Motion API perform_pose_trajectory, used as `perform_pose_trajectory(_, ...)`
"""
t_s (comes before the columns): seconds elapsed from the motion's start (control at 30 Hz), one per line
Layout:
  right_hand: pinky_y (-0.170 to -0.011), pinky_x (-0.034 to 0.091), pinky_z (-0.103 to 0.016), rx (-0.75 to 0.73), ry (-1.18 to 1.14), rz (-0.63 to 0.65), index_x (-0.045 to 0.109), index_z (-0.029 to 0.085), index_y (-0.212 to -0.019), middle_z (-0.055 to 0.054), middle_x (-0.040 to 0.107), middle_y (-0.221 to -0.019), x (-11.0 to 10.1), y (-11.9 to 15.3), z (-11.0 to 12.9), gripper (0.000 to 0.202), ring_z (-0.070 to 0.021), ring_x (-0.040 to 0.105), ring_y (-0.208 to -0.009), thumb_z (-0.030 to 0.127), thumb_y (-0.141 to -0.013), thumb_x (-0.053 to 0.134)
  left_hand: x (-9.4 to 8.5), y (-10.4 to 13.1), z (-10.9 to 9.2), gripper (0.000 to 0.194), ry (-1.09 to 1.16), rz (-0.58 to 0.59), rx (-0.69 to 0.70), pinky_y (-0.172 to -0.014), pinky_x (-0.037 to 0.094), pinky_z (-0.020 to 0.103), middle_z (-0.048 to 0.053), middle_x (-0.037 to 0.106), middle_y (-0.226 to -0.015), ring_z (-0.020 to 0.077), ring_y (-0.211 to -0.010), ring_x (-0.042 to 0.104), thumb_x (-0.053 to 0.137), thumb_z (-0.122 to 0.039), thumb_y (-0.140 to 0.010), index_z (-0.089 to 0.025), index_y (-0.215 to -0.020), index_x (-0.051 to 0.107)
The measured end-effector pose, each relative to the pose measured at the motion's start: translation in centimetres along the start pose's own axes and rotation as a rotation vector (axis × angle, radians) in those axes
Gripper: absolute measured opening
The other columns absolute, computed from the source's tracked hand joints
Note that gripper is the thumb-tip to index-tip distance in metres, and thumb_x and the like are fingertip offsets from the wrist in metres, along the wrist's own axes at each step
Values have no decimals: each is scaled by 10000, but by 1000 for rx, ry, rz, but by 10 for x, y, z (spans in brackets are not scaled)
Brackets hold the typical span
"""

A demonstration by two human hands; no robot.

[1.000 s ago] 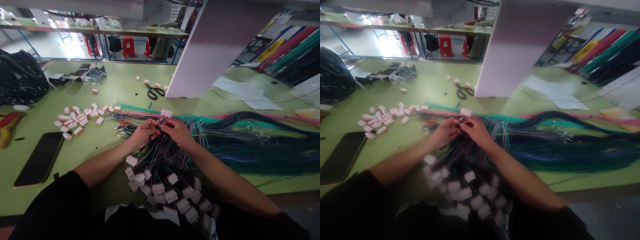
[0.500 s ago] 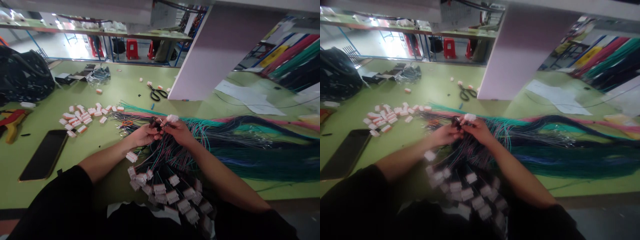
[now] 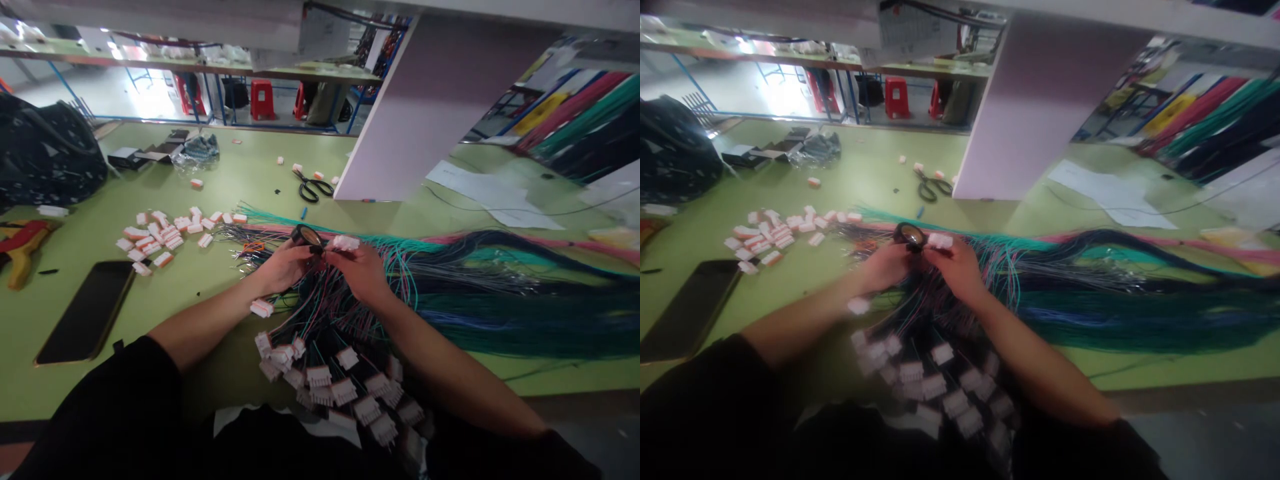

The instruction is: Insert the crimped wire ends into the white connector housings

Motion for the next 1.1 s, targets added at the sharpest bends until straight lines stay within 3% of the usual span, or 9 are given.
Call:
perform_pose_trajectory(0.2,-646,459,-307,213,-158,-98,588,191,-645,14,604,-631,-8,-8,-28,221,-140,551,-605,377,-565,678,3,14,-16,454,-265,-26,197,-752,437,246,-26,593,-813,107,-759,563,773,-72,-490,-184,-878,565)
perform_pose_trajectory(0.27,-608,451,-304,280,-139,-55,585,184,-619,16,590,-591,-10,-12,-32,255,-131,534,-559,385,-524,710,16,22,-19,508,-487,96,191,-793,430,259,2,610,-893,139,-844,571,803,-60,-447,-191,-891,594)
perform_pose_trajectory(0.33,-588,442,-296,307,-109,21,585,179,-595,25,578,-557,-9,-16,-28,279,-119,518,-532,372,-477,748,28,27,-11,307,-625,251,103,-799,426,264,41,636,-879,159,-870,576,778,-123,-547,-159,-815,632)
perform_pose_trajectory(0.4,-582,444,-291,304,-119,109,583,181,-582,35,569,-538,-3,-18,-19,287,-110,513,-520,351,-448,771,20,23,-18,110,-562,180,105,-705,434,252,19,622,-735,127,-724,583,693,-187,-681,-152,-741,607)
perform_pose_trajectory(0.5,-560,446,-291,278,-114,214,587,195,-586,35,576,-542,10,-18,-6,251,-110,511,-511,356,-498,757,5,11,-21,144,-457,53,50,-619,435,248,-18,593,-678,97,-584,574,676,-138,-665,-150,-759,568)
perform_pose_trajectory(0.7,-664,467,-306,111,-3,388,621,215,-698,2,630,-681,28,-11,18,167,-136,564,-644,382,-685,624,-2,6,-2,120,-461,101,-244,-572,432,240,19,613,-654,85,-534,553,612,-48,-594,-95,-704,623)
perform_pose_trajectory(0.8,-685,473,-296,30,42,506,598,228,-827,-2,636,-788,34,0,25,187,-148,587,-728,355,-690,620,-13,5,-8,78,-444,10,-230,-511,387,216,-21,548,-556,65,-477,504,597,-45,-575,-106,-623,589)
perform_pose_trajectory(0.93,-535,429,-256,39,184,554,541,221,-943,7,605,-814,38,11,12,333,-110,535,-577,283,-638,657,-11,4,-20,87,-581,30,-164,-544,385,209,-31,538,-556,67,-526,508,572,-39,-564,-111,-612,562)
perform_pose_trajectory(1.1,-527,411,-258,37,308,564,557,193,-995,-9,623,-819,40,18,4,245,-101,517,-534,287,-776,498,-14,8,-37,94,-885,-13,-153,-462,352,183,-68,483,-470,49,-424,457,520,-29,-583,-124,-584,523)
Point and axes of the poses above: each hand's wrist, its own y-axis away from the middle knuckle, its own x-axis out of the palm, z = x × y, the point moved 10 cm from there along -y, towards the middle knuckle
